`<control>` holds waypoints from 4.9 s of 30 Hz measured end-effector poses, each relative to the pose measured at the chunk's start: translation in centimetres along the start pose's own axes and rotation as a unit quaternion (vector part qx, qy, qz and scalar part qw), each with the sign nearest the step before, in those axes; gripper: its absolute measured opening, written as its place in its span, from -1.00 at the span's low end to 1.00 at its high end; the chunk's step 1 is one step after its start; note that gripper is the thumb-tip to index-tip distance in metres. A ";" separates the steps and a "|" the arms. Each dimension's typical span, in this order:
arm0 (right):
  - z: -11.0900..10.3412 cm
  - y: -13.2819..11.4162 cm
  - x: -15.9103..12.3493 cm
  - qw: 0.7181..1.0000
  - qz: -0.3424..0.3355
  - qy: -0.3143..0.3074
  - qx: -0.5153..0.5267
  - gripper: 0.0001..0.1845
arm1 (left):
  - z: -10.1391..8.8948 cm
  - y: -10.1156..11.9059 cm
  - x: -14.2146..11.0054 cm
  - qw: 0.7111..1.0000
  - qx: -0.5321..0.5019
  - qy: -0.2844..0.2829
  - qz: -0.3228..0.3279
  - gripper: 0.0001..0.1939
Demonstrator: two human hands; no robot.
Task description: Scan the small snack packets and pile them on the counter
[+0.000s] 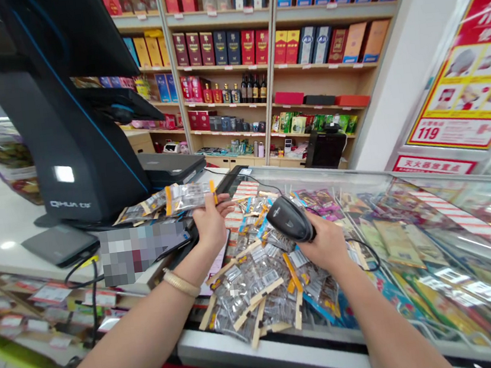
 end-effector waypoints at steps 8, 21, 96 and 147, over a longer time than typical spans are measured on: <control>0.2 0.1 0.0 1.000 -0.013 -0.002 -0.003 -0.77 | -3.5 1.9 2.2 0.976 -0.127 0.176 -0.018 -0.77; 0.1 0.1 0.0 1.000 -0.010 0.007 0.001 -0.73 | -4.1 1.8 3.2 0.993 -0.064 0.029 -0.094 -0.63; 0.2 0.8 -0.1 1.000 -0.016 0.016 -0.009 -0.66 | -1.6 1.7 0.3 0.782 0.309 -0.496 -0.216 -0.79; 0.2 0.5 -0.2 0.999 -0.048 -0.025 0.001 -0.74 | -6.1 4.7 4.5 0.987 -0.021 0.157 0.026 -0.79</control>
Point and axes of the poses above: each hand's wrist, its own x-axis towards the middle knuckle, its own z-axis out of the palm, y = z × x, the point moved 3 cm from there along x, towards the middle knuckle, and after that the axes turned 14 degrees about -y, right-handed, at the moved point
